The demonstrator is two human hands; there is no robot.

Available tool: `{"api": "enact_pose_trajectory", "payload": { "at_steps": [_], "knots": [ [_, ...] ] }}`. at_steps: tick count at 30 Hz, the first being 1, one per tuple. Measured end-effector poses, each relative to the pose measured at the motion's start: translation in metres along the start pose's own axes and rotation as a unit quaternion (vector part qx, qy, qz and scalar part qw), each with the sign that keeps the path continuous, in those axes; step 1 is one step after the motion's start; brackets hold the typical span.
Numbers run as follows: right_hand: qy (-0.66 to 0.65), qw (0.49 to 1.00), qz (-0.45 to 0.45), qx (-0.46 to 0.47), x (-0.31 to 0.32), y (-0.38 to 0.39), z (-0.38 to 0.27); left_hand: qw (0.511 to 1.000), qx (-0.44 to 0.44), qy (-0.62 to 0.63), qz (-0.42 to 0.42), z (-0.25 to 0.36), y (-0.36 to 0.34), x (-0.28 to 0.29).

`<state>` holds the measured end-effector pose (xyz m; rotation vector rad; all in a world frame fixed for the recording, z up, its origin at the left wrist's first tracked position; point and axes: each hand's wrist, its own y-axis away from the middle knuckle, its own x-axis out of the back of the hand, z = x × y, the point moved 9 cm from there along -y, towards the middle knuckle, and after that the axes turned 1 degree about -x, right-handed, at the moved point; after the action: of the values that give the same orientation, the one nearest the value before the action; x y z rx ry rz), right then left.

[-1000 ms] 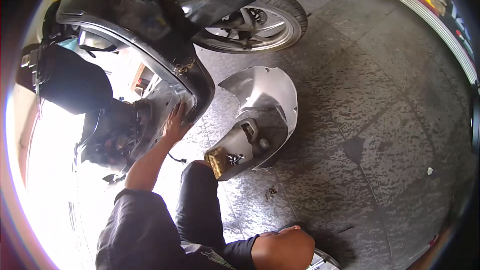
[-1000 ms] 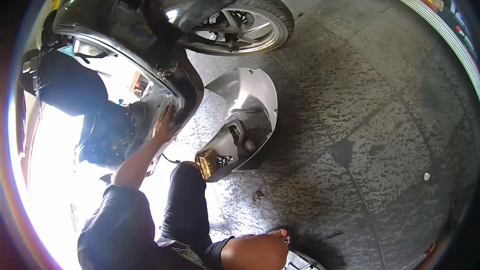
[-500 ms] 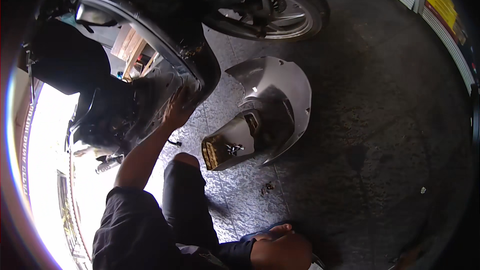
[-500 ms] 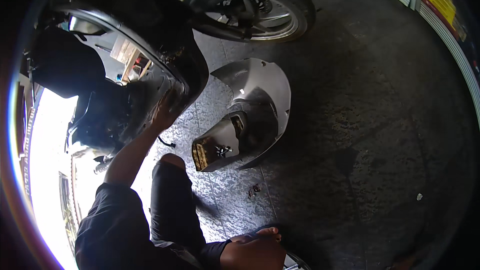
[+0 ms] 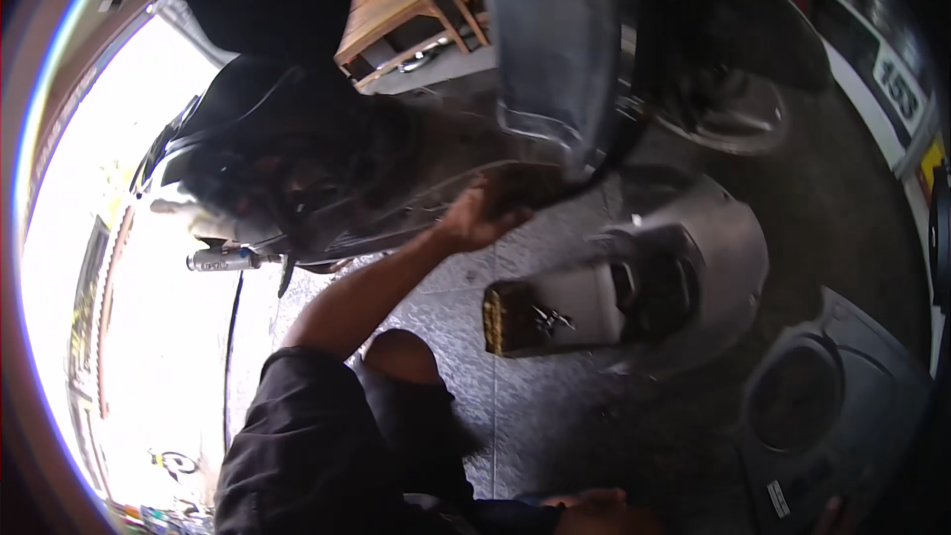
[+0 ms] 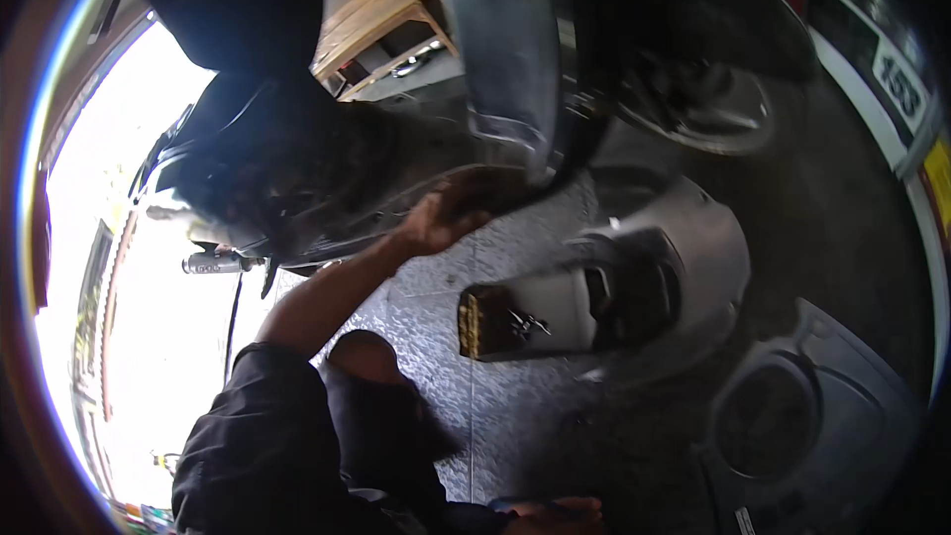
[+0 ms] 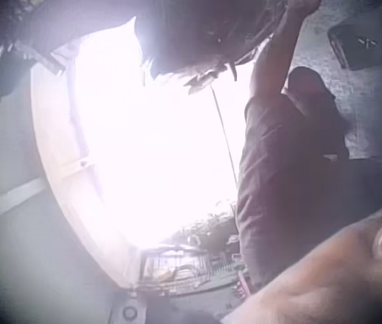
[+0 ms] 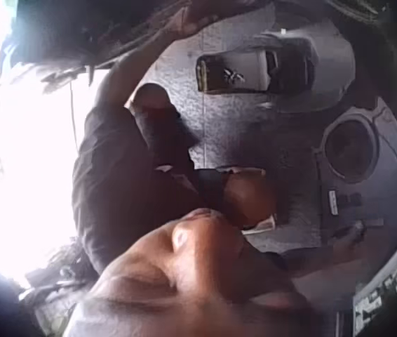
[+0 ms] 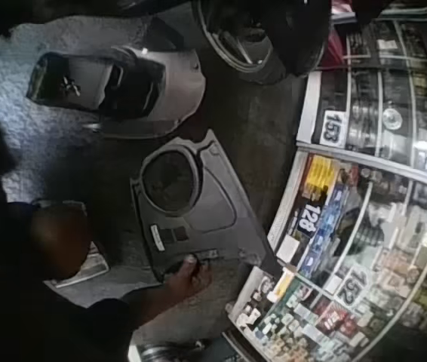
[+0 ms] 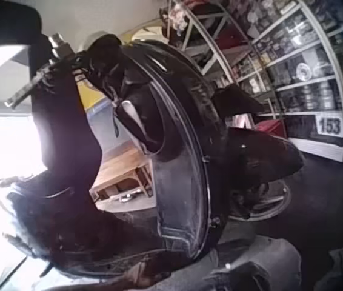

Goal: The person places a body panel onto a motorcycle, aligns it with the frame, and uses a screwdriver to secure it with screws taken from a small tray.

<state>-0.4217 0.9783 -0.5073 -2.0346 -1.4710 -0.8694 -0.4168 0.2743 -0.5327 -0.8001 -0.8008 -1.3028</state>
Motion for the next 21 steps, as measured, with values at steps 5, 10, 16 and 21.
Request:
{"api": "enact_pose_trajectory", "payload": {
  "at_steps": [5,10,16,21],
  "knots": [
    [-0.076,0.954,-0.109,0.267,-0.089,0.001,-0.097,0.958,0.087,0.271,-0.027,0.021,0.053,0.018],
    [-0.178,0.855,-0.345,0.343,-0.195,0.084,-0.340,0.884,0.012,0.446,0.136,-0.017,0.127,0.093],
    [-0.097,0.739,-0.517,0.422,-0.254,0.163,-0.436,0.914,0.012,0.356,0.195,-0.007,0.178,0.155],
    [-0.123,0.692,-0.553,0.448,-0.298,0.207,-0.463,0.951,0.066,0.292,0.075,-0.026,0.220,0.160]
  ]
}}
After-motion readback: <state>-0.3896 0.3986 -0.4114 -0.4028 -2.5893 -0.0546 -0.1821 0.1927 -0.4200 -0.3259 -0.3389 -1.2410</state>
